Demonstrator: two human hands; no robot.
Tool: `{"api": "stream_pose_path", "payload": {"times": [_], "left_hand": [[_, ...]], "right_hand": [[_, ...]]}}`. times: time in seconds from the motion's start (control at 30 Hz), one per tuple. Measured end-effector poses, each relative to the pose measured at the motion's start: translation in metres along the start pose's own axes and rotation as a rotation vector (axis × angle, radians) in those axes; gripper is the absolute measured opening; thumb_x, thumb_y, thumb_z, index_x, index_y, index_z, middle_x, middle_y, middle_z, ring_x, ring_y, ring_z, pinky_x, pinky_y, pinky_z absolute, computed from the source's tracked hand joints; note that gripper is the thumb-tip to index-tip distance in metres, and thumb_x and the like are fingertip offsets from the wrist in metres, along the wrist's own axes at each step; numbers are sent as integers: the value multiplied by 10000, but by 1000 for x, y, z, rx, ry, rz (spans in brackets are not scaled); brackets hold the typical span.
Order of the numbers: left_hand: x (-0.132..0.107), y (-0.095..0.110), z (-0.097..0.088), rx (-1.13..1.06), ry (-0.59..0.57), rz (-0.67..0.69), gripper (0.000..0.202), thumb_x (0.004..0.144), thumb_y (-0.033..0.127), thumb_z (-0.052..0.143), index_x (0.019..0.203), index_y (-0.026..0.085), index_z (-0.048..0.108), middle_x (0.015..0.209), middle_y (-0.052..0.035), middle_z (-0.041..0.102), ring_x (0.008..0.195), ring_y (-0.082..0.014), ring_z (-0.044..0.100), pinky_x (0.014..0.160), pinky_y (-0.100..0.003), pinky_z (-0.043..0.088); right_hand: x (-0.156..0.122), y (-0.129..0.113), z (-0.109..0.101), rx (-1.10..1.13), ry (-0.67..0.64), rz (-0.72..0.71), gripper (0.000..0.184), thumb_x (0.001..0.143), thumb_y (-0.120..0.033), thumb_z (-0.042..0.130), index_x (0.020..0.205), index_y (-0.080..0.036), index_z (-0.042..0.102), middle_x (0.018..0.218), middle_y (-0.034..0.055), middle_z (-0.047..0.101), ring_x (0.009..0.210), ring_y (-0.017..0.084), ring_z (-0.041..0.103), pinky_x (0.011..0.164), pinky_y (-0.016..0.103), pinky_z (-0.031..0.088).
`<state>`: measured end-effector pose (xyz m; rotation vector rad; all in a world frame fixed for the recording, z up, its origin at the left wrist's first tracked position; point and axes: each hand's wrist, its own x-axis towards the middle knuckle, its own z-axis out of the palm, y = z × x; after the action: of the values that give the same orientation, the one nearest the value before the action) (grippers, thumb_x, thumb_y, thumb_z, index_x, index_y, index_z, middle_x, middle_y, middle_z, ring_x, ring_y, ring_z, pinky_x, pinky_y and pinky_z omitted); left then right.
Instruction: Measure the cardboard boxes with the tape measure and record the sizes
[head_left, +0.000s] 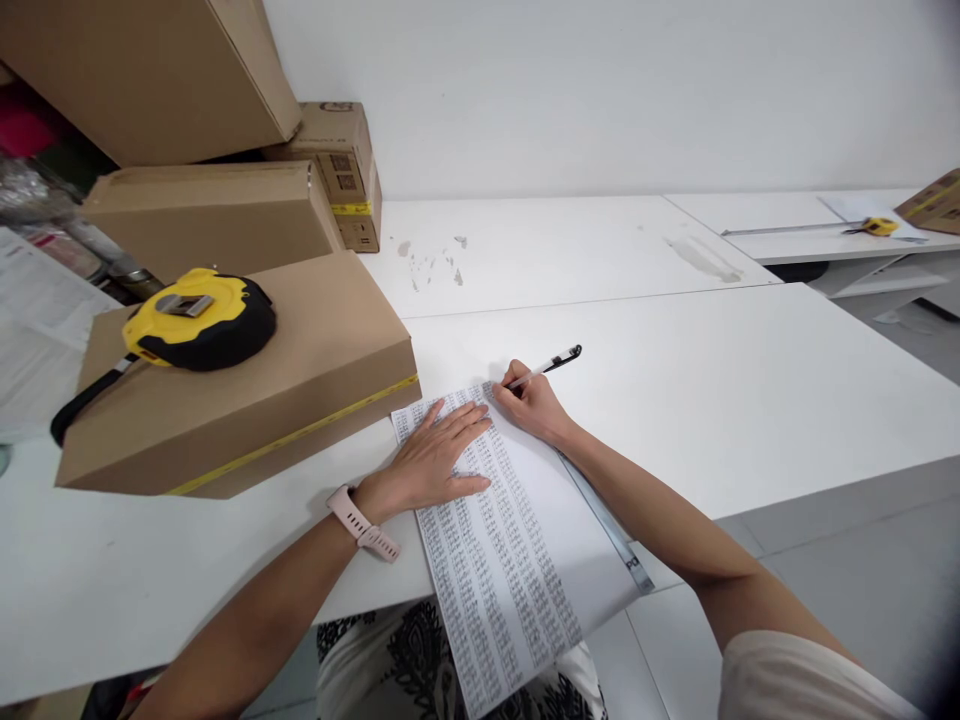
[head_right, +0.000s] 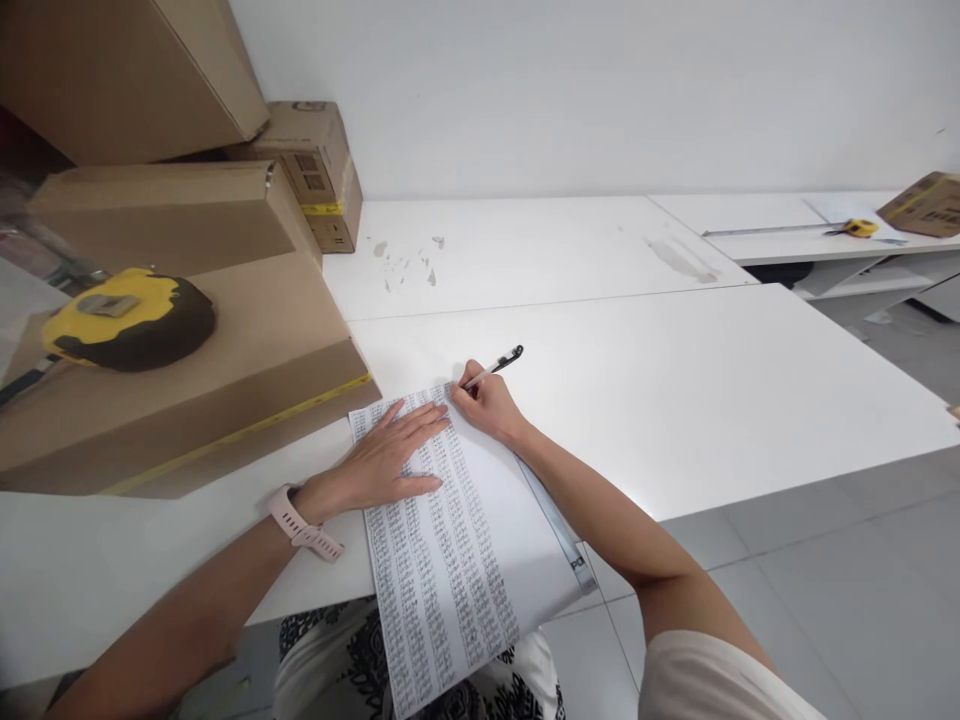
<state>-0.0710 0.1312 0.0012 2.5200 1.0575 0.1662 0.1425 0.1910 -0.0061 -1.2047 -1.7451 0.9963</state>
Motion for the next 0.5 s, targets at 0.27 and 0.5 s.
{"api": "stream_pose_path", "payload": {"times": [0.27,0.5], "left_hand": [[0,-1,2,12,11,12,722,915,560,550,1510,213,333,1638,-94,276,1523,-252,201,1250,-502,37],[0,-2,3,2,9,12,741,908,559,561,1518,205,332,1637,-95,278,1521,-266,205,1253,-505,36]], "right_hand": [[1,3,1,1,10,-7,219,823,-302,597,714,-233,419,542,-78,375,518,104,338,512,271,251],[2,6,1,6,10,8,202,804,-283,605,716,-230,431,548,-79,379,520,102,343,512,272,263]]}}
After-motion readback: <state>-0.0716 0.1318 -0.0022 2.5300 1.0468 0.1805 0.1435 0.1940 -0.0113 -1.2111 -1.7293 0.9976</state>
